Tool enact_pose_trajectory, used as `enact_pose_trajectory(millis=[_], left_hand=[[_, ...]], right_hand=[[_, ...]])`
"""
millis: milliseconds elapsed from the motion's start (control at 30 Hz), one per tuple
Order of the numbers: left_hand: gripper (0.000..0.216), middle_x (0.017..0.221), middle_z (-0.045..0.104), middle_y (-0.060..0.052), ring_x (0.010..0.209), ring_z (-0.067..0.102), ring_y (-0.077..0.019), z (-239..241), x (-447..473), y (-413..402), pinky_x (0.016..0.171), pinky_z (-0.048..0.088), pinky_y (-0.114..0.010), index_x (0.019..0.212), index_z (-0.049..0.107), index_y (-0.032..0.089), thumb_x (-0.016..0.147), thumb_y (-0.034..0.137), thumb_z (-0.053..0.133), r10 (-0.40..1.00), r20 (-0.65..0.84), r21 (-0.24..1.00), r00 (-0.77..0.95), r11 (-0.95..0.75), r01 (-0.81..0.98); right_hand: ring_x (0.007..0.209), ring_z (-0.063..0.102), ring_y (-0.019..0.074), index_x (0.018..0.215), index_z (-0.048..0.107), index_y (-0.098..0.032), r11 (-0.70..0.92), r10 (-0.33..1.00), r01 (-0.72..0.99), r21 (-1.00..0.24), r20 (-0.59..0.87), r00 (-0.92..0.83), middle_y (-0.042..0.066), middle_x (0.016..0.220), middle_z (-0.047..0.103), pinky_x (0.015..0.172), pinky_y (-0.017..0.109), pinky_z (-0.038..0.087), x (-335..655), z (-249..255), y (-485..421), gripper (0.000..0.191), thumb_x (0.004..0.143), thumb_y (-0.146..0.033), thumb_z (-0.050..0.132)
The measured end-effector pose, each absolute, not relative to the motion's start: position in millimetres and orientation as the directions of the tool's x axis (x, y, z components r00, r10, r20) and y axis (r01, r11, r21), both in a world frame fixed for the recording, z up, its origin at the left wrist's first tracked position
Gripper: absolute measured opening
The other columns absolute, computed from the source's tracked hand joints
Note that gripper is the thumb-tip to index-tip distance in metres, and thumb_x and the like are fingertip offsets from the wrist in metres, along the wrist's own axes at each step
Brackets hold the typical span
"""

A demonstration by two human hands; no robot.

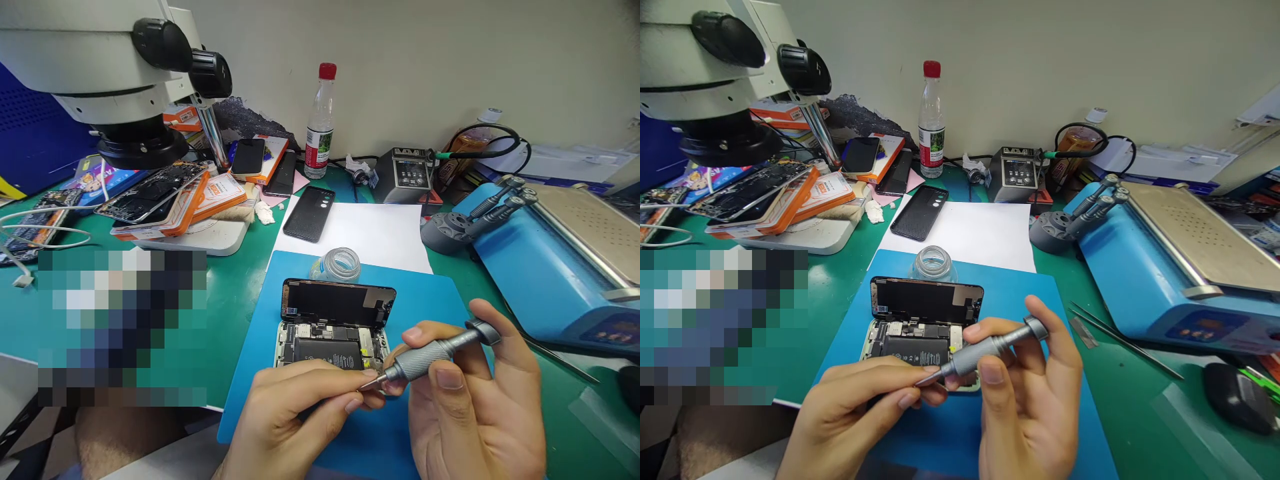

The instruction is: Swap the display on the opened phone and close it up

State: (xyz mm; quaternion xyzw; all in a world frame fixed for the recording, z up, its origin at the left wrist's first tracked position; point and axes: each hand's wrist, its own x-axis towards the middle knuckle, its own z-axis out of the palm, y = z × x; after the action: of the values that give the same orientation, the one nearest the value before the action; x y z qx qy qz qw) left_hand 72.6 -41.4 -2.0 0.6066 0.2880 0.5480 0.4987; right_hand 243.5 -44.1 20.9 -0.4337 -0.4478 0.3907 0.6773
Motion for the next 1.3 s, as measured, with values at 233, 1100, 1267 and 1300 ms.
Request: enact_pose_trajectory(millis=[233, 1100, 1267, 1300], left_hand=[[0.048, 0.119, 0.086, 0.004, 0.106, 0.082, -0.0086, 1, 71, -41, 0.098, 0.059, -0.011, 0.141, 0.079, 0.032, 0.106, 0.001, 0.068, 0.888, 0.378, 0.919, 0.261, -0.328, -0.218], [0.049, 0.119, 0.086, 0.002, 0.105, 0.083, -0.0112, 5, 70, -41, 0.098, 0.062, -0.015, 0.139, 0.081, 0.033, 0.104, 0.000, 0.068, 0.906, 0.323, 0.933, 0.274, -0.257, -0.251], [0.054, 0.120, 0.085, 0.003, 0.107, 0.083, -0.0124, 8, 67, -41, 0.099, 0.062, -0.017, 0.140, 0.080, 0.035, 0.104, -0.002, 0.068, 0.897, 0.315, 0.939, 0.310, -0.247, -0.240], [0.054, 0.120, 0.085, 0.003, 0.107, 0.083, -0.0125, 9, 67, -41, 0.099, 0.062, -0.017, 0.140, 0.080, 0.035, 0.103, -0.003, 0.068, 0.898, 0.311, 0.940, 0.312, -0.241, -0.243]], right_hand=[[0.078, 0.068, 0.0176, 0.159, 0.056, -0.042, 0.275, 0.934, -0.173, -0.946, 0.220, 0.281, 0.006, 0.112, 0.063, 0.068, 0.025, 0.065, 243, 23, -46, 0.044, 0.119, -0.033, 0.070], [0.087, 0.069, 0.0197, 0.161, 0.055, -0.039, 0.271, 0.938, -0.187, -0.944, 0.216, 0.271, 0.007, 0.114, 0.061, 0.071, 0.026, 0.067, 243, 23, -42, 0.043, 0.120, -0.030, 0.065], [0.080, 0.069, 0.0222, 0.160, 0.055, -0.034, 0.312, 0.928, -0.167, -0.935, 0.262, 0.264, 0.009, 0.111, 0.062, 0.058, 0.027, 0.064, 244, 23, -41, 0.042, 0.119, -0.028, 0.065], [0.079, 0.069, 0.0216, 0.159, 0.055, -0.034, 0.310, 0.929, -0.165, -0.936, 0.261, 0.263, 0.009, 0.110, 0.062, 0.057, 0.027, 0.064, 244, 23, -42, 0.042, 0.119, -0.028, 0.066]])
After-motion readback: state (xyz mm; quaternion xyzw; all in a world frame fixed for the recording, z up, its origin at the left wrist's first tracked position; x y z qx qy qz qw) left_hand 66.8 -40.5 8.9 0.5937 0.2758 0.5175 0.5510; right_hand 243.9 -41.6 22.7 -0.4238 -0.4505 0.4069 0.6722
